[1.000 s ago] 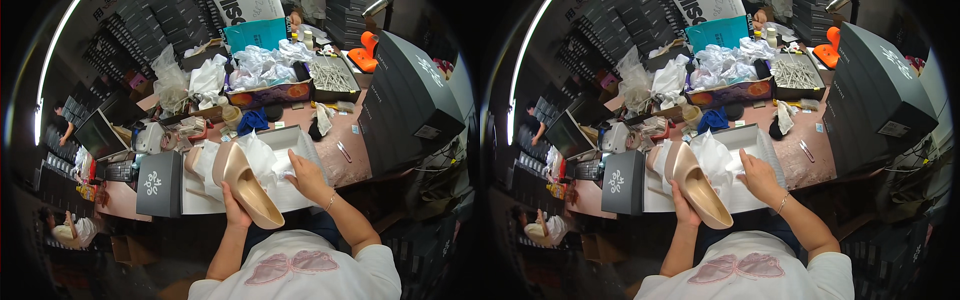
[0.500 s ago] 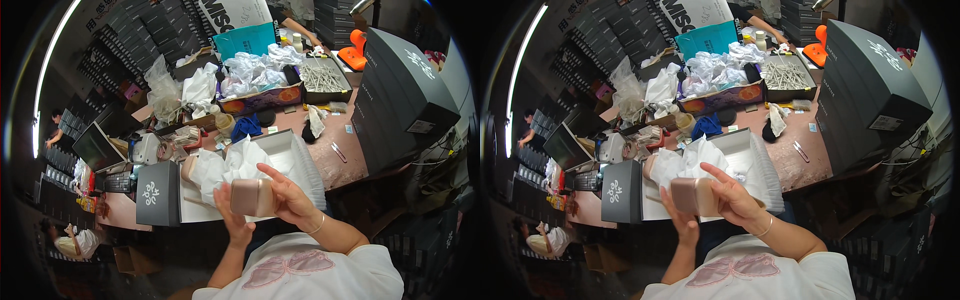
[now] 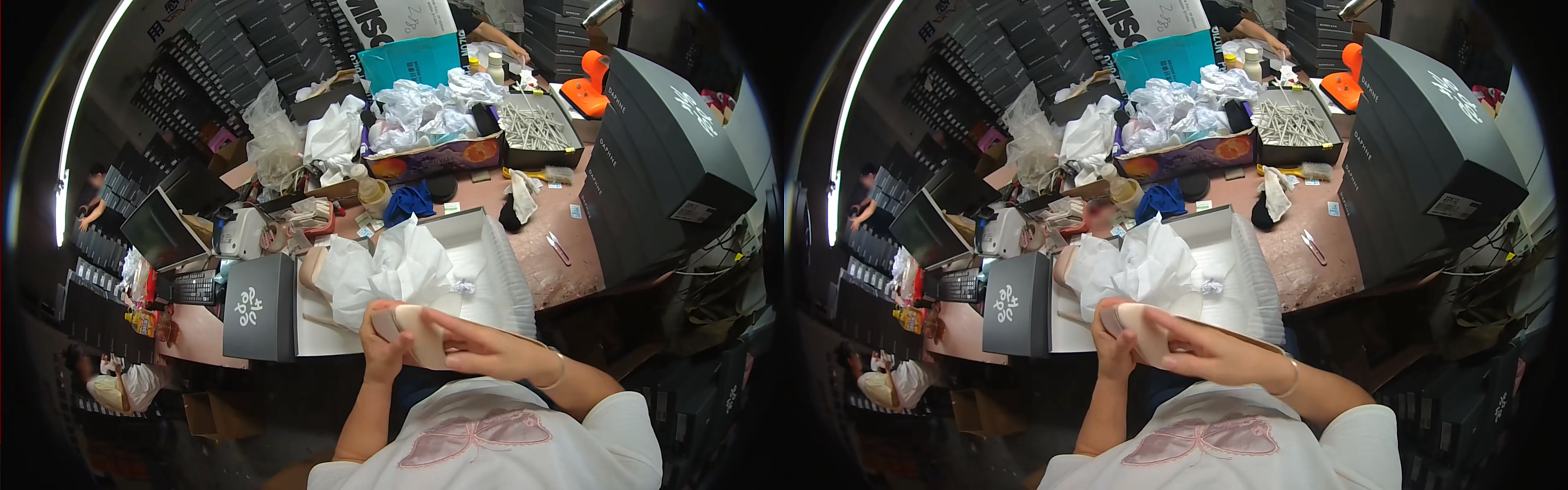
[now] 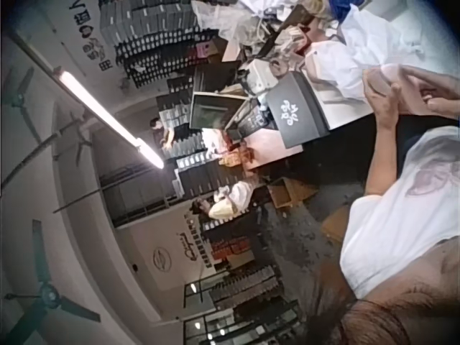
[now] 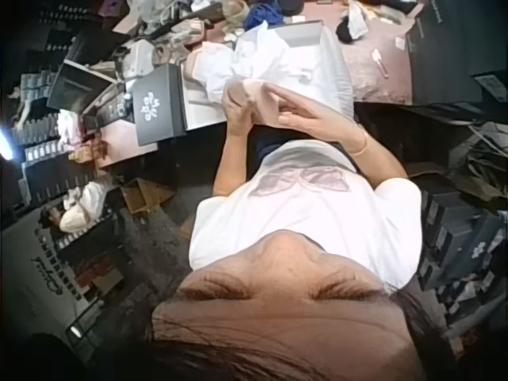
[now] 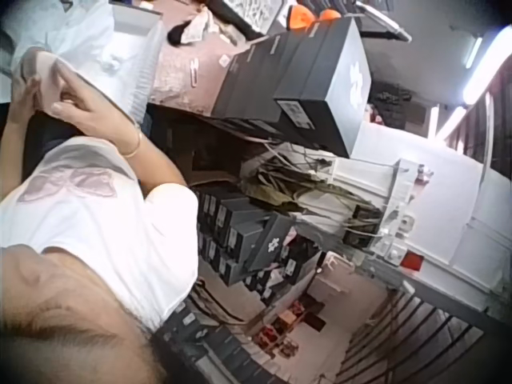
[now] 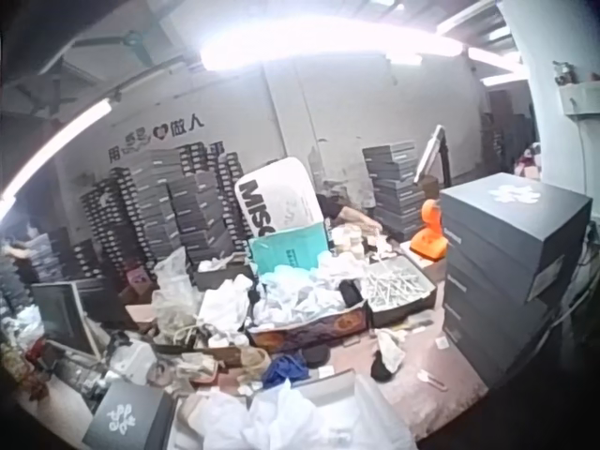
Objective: Packing high-heeled shoes into boxes with tissue paper.
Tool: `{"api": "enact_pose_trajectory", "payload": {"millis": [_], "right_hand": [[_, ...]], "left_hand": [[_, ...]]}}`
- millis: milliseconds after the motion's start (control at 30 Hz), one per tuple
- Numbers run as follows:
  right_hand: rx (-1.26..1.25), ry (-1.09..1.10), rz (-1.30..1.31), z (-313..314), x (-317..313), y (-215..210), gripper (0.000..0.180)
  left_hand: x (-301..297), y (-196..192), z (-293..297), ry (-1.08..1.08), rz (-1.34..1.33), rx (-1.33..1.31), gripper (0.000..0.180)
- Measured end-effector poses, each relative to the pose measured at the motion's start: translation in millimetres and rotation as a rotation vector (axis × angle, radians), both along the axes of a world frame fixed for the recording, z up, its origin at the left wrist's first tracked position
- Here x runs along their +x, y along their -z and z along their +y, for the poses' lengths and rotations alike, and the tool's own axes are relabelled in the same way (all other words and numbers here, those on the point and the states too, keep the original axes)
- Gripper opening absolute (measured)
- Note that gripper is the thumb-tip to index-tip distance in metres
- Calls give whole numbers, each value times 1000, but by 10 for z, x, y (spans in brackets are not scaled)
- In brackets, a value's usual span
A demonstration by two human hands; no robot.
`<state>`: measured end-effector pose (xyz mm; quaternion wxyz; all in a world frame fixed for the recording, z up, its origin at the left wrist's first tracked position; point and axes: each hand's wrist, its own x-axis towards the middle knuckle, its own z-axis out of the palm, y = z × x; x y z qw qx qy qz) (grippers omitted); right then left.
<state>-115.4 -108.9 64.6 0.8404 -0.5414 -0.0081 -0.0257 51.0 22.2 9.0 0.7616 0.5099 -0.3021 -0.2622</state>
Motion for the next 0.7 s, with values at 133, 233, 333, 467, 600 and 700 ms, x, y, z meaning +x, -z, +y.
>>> {"api": "enact_pose_trajectory", "payload": {"millis": [133,233,333,467,600,700], "right_hand": [[-1279,128,-186,-350,-350,-56,53],[-1370,6,-100,-189,-245,142,45],[-1369,-7,33,34,-5,533,50],[-1448,90,84,290,198,895,47],[-1493,206,10,424,226,1053,40],[-1516,186,13,484,98,1045,37]], "left_hand": [[202,25,88,159,248,135,58],[79,90,83,283,369,188,49],[-140,240,59,314,390,282,53],[-138,494,341,208,539,353,49],[-125,404,469,114,443,427,49],[-197,320,478,156,397,446,50]]}}
